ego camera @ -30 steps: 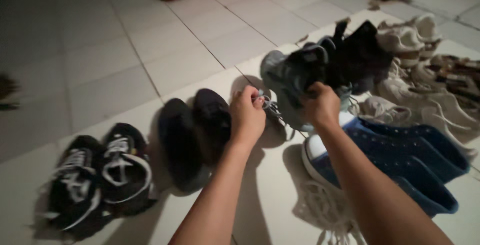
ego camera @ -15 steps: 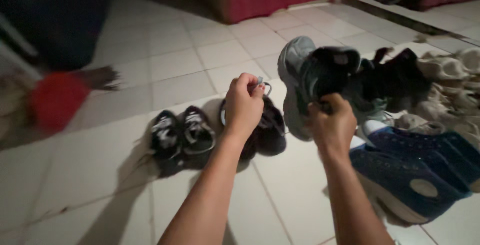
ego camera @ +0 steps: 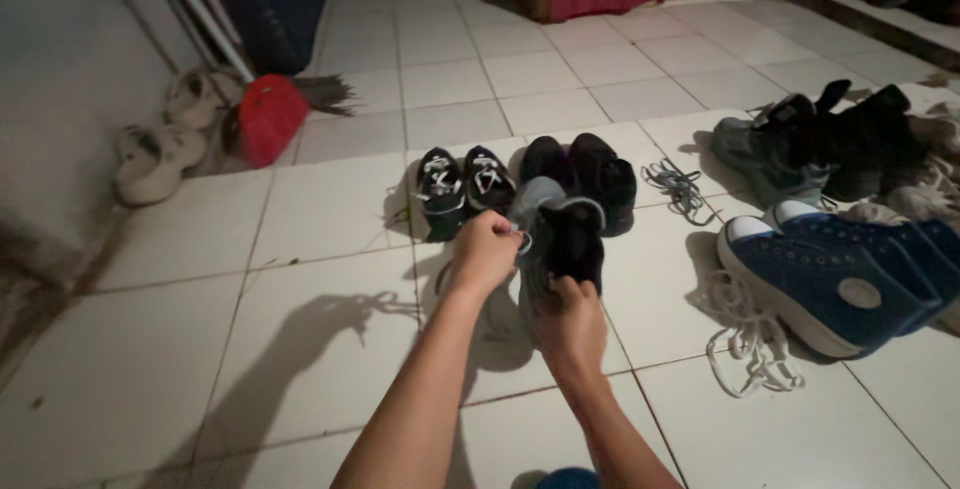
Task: The person sits on a tiled floor surrounded by many pairs of shoes and threads laces into them. They work on a black sneaker, pulling and threading the lace through the eyelets, then move to a grey sneaker and continue threading and tightening its laces by hand.
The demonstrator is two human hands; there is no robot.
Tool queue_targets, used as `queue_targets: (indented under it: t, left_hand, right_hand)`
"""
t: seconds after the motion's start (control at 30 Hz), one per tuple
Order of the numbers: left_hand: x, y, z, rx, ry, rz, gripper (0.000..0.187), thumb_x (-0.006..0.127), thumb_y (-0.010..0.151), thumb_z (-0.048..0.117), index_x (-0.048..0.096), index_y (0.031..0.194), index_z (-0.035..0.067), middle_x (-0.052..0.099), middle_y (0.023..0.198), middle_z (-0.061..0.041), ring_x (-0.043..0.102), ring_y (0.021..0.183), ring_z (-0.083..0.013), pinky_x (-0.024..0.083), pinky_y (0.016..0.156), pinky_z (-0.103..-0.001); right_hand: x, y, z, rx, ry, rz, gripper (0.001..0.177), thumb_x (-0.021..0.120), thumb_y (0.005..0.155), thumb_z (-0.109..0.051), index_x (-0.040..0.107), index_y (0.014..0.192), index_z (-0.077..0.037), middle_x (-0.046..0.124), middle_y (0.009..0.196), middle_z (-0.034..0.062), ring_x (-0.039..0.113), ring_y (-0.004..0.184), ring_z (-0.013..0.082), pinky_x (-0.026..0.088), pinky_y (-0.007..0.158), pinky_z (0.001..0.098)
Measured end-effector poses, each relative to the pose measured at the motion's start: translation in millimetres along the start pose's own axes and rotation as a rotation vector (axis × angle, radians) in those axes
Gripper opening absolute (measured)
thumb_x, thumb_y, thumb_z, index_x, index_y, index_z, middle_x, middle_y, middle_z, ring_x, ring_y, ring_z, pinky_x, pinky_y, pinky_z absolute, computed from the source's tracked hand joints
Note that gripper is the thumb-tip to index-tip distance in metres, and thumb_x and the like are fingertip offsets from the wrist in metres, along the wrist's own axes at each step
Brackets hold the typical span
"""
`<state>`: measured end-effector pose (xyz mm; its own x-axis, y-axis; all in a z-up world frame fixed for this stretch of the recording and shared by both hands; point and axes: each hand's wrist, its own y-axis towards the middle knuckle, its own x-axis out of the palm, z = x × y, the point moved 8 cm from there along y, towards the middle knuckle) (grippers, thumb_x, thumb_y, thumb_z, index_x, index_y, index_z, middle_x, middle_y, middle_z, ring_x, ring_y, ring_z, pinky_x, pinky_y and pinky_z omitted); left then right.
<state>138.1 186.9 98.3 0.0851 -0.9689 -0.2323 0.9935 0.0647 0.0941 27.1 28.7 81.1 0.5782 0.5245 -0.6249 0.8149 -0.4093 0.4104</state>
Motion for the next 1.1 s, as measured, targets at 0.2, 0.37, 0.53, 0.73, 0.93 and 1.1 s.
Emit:
queue_targets:
  t: [0.2, 0.37, 0.53, 0.73, 0.93, 1.1]
  left_hand:
    - [-30, -12, -11, 0.089, 0.017, 0.12, 0.017, 0.078, 0.079, 0.014, 0.07, 0.084, 0.001, 0.073, 0.075, -0.013, 0.073, 0.059, -0.0223, 0.059, 0.05, -0.035]
    - [-37, -21, -5, 0.177, 0.137, 0.134, 0.018, 0.08, 0.077, 0.015, 0.07, 0.08, 0.001, 0.073, 0.071, -0.016, 0.072, 0.057, -0.0256, 0.056, 0.056, -0.037]
    - [-33, -23, -7, 0.191, 0.133, 0.159, 0.017, 0.077, 0.077, 0.015, 0.07, 0.081, 0.001, 0.073, 0.074, -0.017, 0.073, 0.065, -0.0319, 0.057, 0.063, -0.041]
    - [-36, -21, 6, 0.312, 0.205, 0.246, 0.019, 0.08, 0.076, 0.016, 0.071, 0.082, 0.0, 0.073, 0.08, -0.019, 0.071, 0.078, -0.0368, 0.055, 0.072, -0.043]
    - [-18, -21, -2, 0.161, 0.14, 0.132, 0.018, 0.078, 0.076, 0.016, 0.071, 0.084, 0.001, 0.073, 0.081, -0.018, 0.074, 0.074, -0.034, 0.058, 0.071, -0.042]
    - [-13, -24, -3, 0.25, 0.185, 0.114, 0.024, 0.084, 0.07, 0.019, 0.072, 0.081, 0.002, 0.073, 0.081, -0.016, 0.072, 0.079, -0.0331, 0.056, 0.075, -0.04]
  right_hand:
    - [35, -29, -3, -0.007, -0.038, -0.119, 0.018, 0.07, 0.083, -0.017, 0.07, 0.099, -0.011, 0.065, 0.106, 0.0148, 0.064, 0.096, 0.0432, 0.052, 0.08, 0.0528]
    - [49, -48, -4, 0.019, -0.011, -0.143, 0.023, 0.072, 0.08, -0.018, 0.069, 0.101, -0.011, 0.065, 0.108, 0.0132, 0.063, 0.098, 0.0427, 0.052, 0.081, 0.0524]
    - [44, -49, -4, 0.022, -0.051, -0.159, 0.018, 0.068, 0.086, -0.019, 0.07, 0.103, -0.012, 0.065, 0.111, 0.0122, 0.064, 0.098, 0.042, 0.053, 0.083, 0.0515]
    - [35, -61, 15, 0.076, -0.091, -0.172, 0.021, 0.067, 0.086, -0.017, 0.071, 0.106, -0.013, 0.064, 0.114, 0.0125, 0.065, 0.098, 0.042, 0.052, 0.083, 0.0514]
    - [64, -52, 44, 0.013, -0.068, -0.217, 0.026, 0.067, 0.084, -0.009, 0.07, 0.109, -0.007, 0.064, 0.116, 0.0164, 0.065, 0.099, 0.0423, 0.053, 0.085, 0.0497]
    - [85, -34, 54, -0.185, -0.025, -0.297, 0.033, 0.072, 0.075, -0.008, 0.07, 0.108, -0.005, 0.068, 0.106, 0.0213, 0.066, 0.098, 0.0423, 0.054, 0.083, 0.0482]
